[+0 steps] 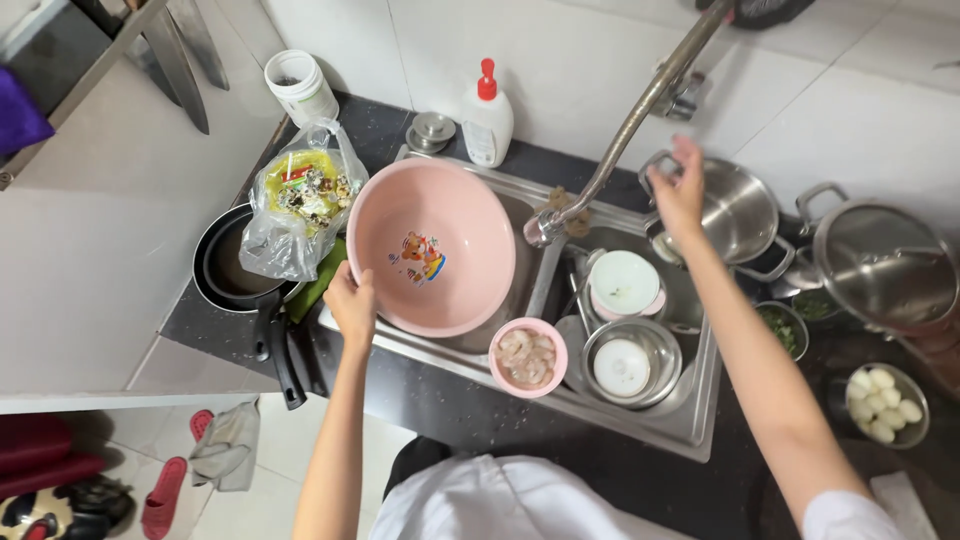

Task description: Peeling and washing shrimp in a kitchen sink.

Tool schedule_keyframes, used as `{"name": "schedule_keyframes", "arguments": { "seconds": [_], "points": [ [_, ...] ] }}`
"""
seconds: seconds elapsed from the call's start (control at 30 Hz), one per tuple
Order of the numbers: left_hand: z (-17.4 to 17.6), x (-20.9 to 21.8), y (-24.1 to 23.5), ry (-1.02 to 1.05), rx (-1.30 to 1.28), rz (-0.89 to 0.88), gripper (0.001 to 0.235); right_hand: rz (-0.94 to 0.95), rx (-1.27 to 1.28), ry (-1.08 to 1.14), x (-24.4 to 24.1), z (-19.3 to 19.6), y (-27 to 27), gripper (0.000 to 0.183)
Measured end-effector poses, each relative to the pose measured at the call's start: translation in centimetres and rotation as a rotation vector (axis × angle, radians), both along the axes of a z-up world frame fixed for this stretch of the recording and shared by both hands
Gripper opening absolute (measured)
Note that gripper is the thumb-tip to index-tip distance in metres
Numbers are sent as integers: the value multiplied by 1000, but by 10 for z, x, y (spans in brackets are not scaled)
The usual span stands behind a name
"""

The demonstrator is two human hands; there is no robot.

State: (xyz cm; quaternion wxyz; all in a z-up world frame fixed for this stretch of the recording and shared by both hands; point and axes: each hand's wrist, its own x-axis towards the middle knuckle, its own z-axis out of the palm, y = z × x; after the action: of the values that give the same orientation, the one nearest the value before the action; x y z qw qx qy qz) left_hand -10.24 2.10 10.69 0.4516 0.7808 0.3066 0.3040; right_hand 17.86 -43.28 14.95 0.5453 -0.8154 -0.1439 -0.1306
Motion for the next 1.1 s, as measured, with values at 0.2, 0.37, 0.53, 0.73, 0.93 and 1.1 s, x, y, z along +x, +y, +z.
{"name": "schedule_keyframes", "arguments": {
  "seconds": [0.2, 0.37, 0.53, 0.73, 0.93, 1.1],
  "points": [
    [12, -8, -13, 27, -39, 28, 18, 157, 451, 86, 124, -10, -28, 80],
    [-12, -6, -2, 52, -12, 44, 19, 84, 403, 104, 114, 5, -25, 78],
    [-20, 9, 9, 52, -59, 54, 20, 44, 160, 16, 66, 28, -12, 58],
    [-30, 23, 20, 98, -113, 13, 22, -126, -237, -216, 16, 34, 8, 66],
    [-77, 35, 28, -54, -234, -106, 28, -20, 422, 485, -44, -74, 80, 48],
    [-138, 36, 24, -5, -291, -146, 27, 251, 1115, 1105, -60, -111, 135, 34]
  ]
}}
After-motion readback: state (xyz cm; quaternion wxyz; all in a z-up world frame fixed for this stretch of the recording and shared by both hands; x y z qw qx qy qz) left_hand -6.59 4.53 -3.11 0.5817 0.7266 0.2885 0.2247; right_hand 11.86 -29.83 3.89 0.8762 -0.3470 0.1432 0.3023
